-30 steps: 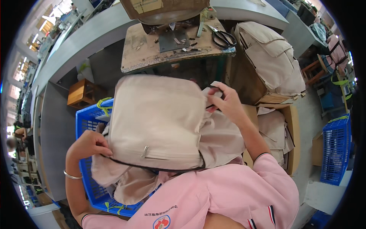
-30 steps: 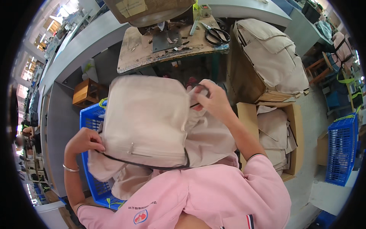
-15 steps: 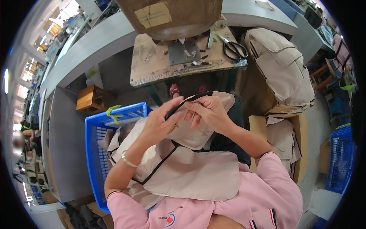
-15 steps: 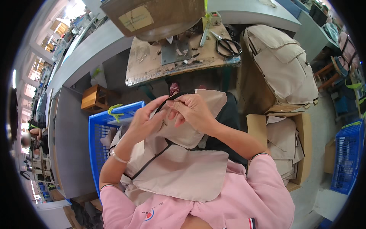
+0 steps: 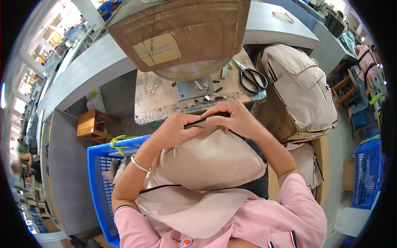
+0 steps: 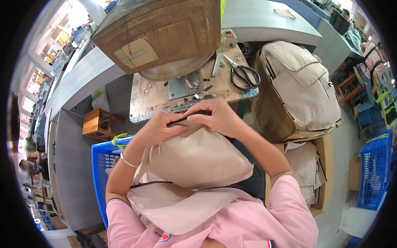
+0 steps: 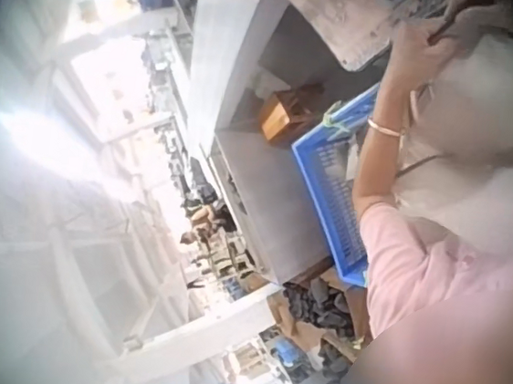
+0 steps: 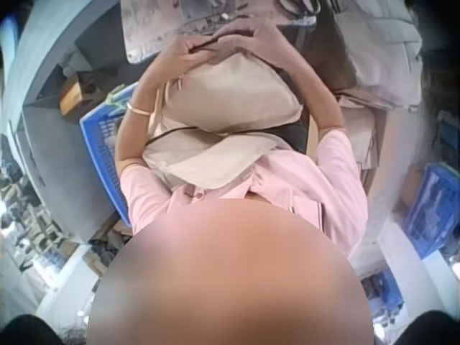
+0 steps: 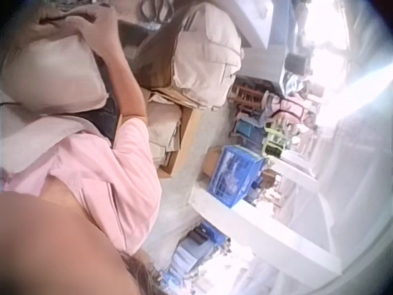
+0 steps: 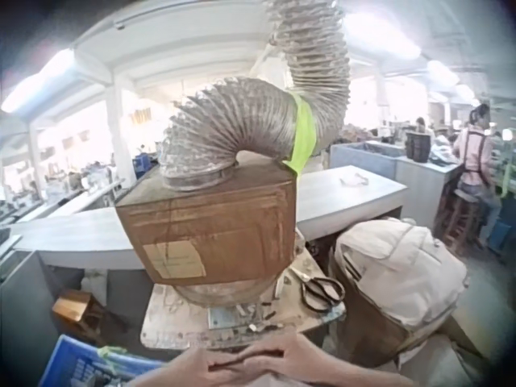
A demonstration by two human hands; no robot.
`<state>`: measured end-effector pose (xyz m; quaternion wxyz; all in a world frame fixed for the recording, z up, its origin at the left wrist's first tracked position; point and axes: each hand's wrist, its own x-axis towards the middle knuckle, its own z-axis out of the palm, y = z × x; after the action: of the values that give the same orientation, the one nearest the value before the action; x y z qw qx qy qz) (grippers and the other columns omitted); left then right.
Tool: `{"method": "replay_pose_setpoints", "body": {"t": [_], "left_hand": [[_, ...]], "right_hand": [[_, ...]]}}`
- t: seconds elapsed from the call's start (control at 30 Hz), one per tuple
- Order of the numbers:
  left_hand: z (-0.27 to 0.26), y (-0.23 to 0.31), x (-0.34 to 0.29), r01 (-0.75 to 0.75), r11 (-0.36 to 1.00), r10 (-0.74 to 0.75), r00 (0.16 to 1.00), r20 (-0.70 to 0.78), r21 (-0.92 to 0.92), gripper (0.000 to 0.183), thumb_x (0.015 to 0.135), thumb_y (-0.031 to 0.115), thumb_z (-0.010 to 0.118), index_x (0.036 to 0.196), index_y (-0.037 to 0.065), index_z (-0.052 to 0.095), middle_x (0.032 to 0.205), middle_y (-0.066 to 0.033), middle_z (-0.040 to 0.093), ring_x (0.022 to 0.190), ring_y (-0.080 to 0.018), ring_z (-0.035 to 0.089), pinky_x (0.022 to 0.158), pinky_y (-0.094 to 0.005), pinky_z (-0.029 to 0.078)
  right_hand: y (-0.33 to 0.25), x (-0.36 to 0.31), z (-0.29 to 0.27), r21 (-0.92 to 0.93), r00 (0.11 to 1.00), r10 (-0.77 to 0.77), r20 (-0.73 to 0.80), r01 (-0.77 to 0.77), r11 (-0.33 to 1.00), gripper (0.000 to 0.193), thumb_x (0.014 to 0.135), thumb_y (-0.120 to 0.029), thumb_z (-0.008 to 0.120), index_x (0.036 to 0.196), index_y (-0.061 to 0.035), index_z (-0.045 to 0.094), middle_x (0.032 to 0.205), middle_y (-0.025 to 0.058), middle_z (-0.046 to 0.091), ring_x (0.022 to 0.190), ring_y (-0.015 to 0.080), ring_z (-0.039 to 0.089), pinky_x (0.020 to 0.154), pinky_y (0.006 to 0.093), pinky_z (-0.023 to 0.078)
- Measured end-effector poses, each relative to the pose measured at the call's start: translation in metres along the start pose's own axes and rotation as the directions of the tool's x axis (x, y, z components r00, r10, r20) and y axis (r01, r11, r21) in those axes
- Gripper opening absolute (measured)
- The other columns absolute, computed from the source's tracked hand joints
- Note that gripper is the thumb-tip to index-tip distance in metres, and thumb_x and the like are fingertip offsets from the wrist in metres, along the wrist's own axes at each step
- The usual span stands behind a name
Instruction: Checking and aligning the edges of cream-colored textile components at an industrial workstation.
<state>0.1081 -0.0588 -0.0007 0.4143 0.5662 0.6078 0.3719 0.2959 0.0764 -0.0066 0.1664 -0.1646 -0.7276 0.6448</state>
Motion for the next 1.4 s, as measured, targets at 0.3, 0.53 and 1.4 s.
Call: {"method": "replay_pose_setpoints", "body": {"t": [0.3, 0.53, 1.4], "left_hand": [[-0.072, 0.002, 0.034, 0.224, 0.972, -0.223, 0.975, -0.020, 0.066, 0.025, 0.086, 0.021, 0.078, 0.100, 0.000, 0.077, 0.071, 0.0068, 0.063, 0.064, -0.0015, 0.049, 0.057, -0.0215, 0.041], [-0.089, -0.011, 0.056, 0.263, 0.964, -0.264, 0.963, -0.046, -0.030, 0.027, 0.083, 0.017, 0.080, 0.106, 0.002, 0.076, 0.089, 0.0022, 0.072, 0.077, -0.0047, 0.060, 0.072, -0.0222, 0.050], [-0.098, -0.015, 0.051, 0.219, 0.963, -0.244, 0.956, -0.162, -0.159, 0.031, 0.079, 0.017, 0.083, 0.104, 0.000, 0.076, 0.090, -0.0036, 0.074, 0.075, -0.0074, 0.064, 0.071, -0.0241, 0.054]], "right_hand": [[0.016, 0.054, -0.006, 0.079, 0.978, -0.003, -0.210, 0.020, 0.997, 0.019, 0.094, -0.014, 0.070, 0.098, 0.0034, 0.072, 0.071, -0.0003, 0.065, 0.057, 0.0038, 0.054, 0.053, 0.0194, 0.045], [0.033, 0.083, -0.019, 0.259, 0.971, 0.088, -0.221, -0.029, 0.965, 0.018, 0.093, -0.016, 0.070, 0.087, 0.0006, 0.071, 0.071, 0.0000, 0.062, 0.059, 0.0061, 0.054, 0.055, 0.0233, 0.044], [0.038, 0.093, -0.044, 0.052, 0.789, -0.149, -0.596, 0.223, 0.973, 0.021, 0.095, -0.014, 0.062, 0.091, 0.0047, 0.070, 0.077, 0.0051, 0.066, 0.062, 0.0108, 0.058, 0.058, 0.0265, 0.047]]}}
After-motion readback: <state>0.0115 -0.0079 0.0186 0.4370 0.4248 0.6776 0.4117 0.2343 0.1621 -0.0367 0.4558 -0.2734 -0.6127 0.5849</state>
